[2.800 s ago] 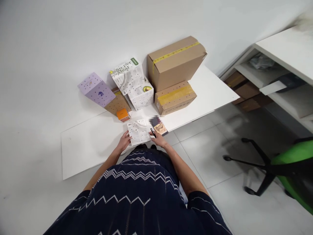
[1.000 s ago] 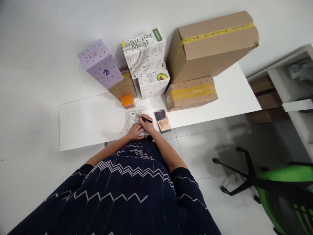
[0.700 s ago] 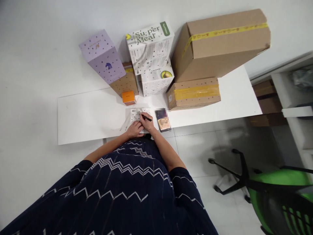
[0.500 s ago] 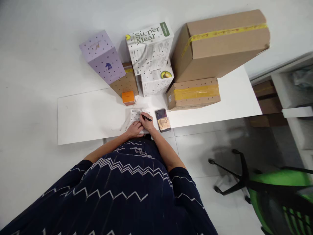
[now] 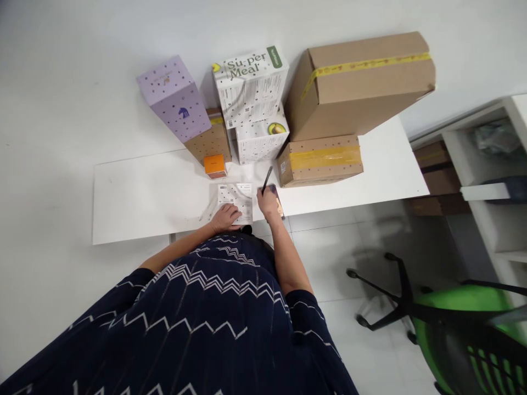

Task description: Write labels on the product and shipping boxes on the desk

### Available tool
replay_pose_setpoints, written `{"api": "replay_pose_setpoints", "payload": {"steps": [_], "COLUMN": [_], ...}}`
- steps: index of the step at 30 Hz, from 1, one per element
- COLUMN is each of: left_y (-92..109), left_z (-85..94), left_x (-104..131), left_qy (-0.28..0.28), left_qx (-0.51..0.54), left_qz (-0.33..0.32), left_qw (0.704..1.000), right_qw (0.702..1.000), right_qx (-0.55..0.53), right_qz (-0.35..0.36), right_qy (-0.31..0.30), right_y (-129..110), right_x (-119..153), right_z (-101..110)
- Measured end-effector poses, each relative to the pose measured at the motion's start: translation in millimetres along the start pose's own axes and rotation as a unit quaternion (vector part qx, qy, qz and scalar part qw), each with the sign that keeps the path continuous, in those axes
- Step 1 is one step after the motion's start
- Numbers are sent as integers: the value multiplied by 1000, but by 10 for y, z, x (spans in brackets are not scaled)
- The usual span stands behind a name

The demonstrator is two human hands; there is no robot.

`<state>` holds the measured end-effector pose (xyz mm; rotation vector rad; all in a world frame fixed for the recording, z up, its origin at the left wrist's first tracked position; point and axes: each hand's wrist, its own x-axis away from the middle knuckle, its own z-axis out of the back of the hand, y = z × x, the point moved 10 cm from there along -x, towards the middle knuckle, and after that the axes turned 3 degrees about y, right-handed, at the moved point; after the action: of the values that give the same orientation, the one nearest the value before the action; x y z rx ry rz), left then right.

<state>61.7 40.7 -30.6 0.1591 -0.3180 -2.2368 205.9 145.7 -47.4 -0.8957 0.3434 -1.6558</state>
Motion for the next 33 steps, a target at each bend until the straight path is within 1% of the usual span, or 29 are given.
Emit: {"api": "replay_pose_setpoints", "payload": {"steps": [2,4,6,8,10,12,13,15,16,17,19,22,24,27,29,31,32,33], "left_y": [-2,-4,-7,-12,-17,-22,-26,-35,-36,-37,-41,-53,-66,-83,-81,-80,-79,-76], "left_z": [15,28,35,41,48,53,56,63,66,69,76,90,99,98,84,75,76,81], "left_x": [-4,-6,-9,-11,-11,-9,-7,1,5,10,18,28,32,29,22,16,14,13], "left_qy": [0,2,4,9,16,26,31,42,47,52,60,72,79,79,69,61,58,58], "left_qx": [-2,-5,-7,-8,-5,-3,-3,-4,-6,-10,-23,-40,-45,-41,-33,-24,-22,-22], "left_qz": [6,10,12,13,11,10,10,10,8,6,3,-2,-2,1,1,4,5,7], "left_qw": [1000,1000,1000,1000,1000,1000,999,999,999,999,998,997,996,996,997,998,998,998], "right_qw": [988,973,973,976,979,982,984,980,975,969,964,965,968,975,985,992,986,969], "right_qx": [126,174,167,151,137,140,153,195,216,233,250,252,244,204,134,-6,-103,-210], "right_qz": [-13,-11,-4,-1,-1,-8,-17,-39,-48,-55,-54,-35,-29,-52,-77,-109,-122,-129], "right_qy": [-93,-149,-161,-159,-153,-124,-92,-3,35,62,72,55,55,68,76,63,44,16], "right_y": [145,231,256,267,283,317,341,390,408,422,435,408,378,382,406,432,419,369], "right_x": [36,103,142,153,153,153,157,191,224,259,305,316,306,312,347,417,464,519], "right_z": [-185,-354,-447,-461,-409,-283,-186,36,121,169,150,43,26,120,226,294,295,276]}}
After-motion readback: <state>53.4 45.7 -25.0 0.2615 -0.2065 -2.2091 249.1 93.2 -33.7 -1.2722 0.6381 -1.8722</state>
